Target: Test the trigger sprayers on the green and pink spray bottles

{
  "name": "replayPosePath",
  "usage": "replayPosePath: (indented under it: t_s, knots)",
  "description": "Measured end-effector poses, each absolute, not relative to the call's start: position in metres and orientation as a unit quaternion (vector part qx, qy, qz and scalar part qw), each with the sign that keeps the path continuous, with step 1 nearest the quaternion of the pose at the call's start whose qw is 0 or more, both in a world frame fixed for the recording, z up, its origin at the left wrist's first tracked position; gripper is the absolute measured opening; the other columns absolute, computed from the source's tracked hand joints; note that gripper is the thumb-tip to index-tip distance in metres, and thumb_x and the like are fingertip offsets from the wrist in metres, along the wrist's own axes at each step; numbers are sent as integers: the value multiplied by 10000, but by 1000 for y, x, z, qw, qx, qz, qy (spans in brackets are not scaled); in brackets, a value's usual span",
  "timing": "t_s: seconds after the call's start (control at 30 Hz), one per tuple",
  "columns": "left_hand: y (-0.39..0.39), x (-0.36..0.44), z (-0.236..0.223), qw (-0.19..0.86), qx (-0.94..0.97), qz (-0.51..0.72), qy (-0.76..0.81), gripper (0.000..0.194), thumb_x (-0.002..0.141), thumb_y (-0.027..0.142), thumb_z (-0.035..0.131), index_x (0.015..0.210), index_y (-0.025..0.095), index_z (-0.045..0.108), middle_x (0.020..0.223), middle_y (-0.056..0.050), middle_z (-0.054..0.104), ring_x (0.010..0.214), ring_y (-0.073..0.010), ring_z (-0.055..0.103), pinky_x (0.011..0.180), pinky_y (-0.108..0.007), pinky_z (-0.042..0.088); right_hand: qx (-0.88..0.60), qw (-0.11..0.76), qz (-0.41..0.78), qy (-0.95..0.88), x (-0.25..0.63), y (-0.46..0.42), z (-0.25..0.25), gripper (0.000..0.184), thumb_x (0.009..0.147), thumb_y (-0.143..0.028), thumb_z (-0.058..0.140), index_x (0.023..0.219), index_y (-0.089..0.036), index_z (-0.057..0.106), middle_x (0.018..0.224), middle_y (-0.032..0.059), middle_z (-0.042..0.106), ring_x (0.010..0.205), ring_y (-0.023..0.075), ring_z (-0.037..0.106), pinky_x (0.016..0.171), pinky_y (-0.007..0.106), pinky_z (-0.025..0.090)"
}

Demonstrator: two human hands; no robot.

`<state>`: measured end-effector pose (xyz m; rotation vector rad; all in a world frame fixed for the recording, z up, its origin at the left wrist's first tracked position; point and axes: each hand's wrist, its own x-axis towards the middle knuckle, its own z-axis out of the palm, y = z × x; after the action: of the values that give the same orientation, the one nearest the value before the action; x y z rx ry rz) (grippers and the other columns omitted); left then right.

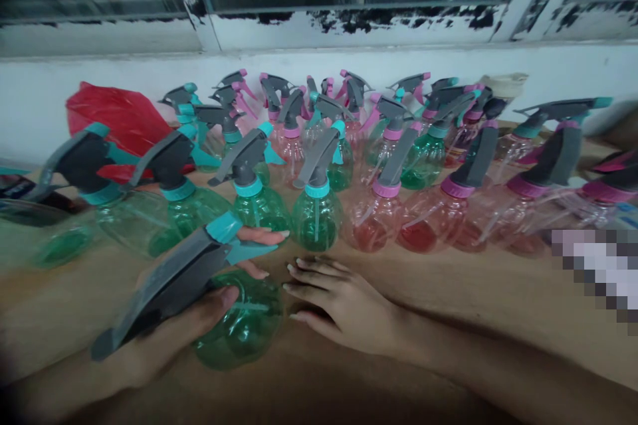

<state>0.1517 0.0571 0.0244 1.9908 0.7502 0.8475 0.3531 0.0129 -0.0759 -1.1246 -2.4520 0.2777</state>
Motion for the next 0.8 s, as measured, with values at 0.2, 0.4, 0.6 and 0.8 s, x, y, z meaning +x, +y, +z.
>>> replayPosePath:
  t_s: [0.2, 0.4, 0.6, 0.8]
  knots:
    - [59, 151, 22, 412, 794, 336, 295, 452, 639, 102, 534, 1059, 254, 601, 881, -12, 660, 690, -175, 610, 645, -279, 504, -409, 209, 107, -882, 353, 12, -74, 397, 900, -336, 472, 1275, -209, 491, 1342, 40, 486, 1300, 179, 346, 1090, 378, 291]
    - [58, 151, 21, 430, 784, 355, 274, 478, 646, 81, 534, 1079, 275, 594, 977, -16, 667, 737, -176, 631, 675, -285, 516, -401, 220, 104, -883, 353, 13, -75, 406, 899, -334, 474, 1289, -220, 472, 1342, 42, 486, 1295, 182, 354, 1081, 399, 302]
    - [58, 152, 23, 408, 790, 342, 304, 298, 594, 92, 519, 836, 237, 616, 964, -26, 668, 787, -200, 626, 688, -296, 524, -402, 229, 104, -880, 353, 13, -75, 393, 889, -313, 495, 1270, -217, 495, 1335, 45, 494, 1288, 188, 365, 1076, 405, 313]
    - [57, 151, 27, 418, 791, 333, 297, 364, 573, 62, 500, 877, 244, 586, 973, -16, 679, 756, -196, 641, 678, -287, 534, -402, 224, 111, -881, 354, 13, -76, 400, 890, -320, 490, 1277, -220, 484, 1340, 44, 487, 1294, 189, 356, 1079, 416, 308]
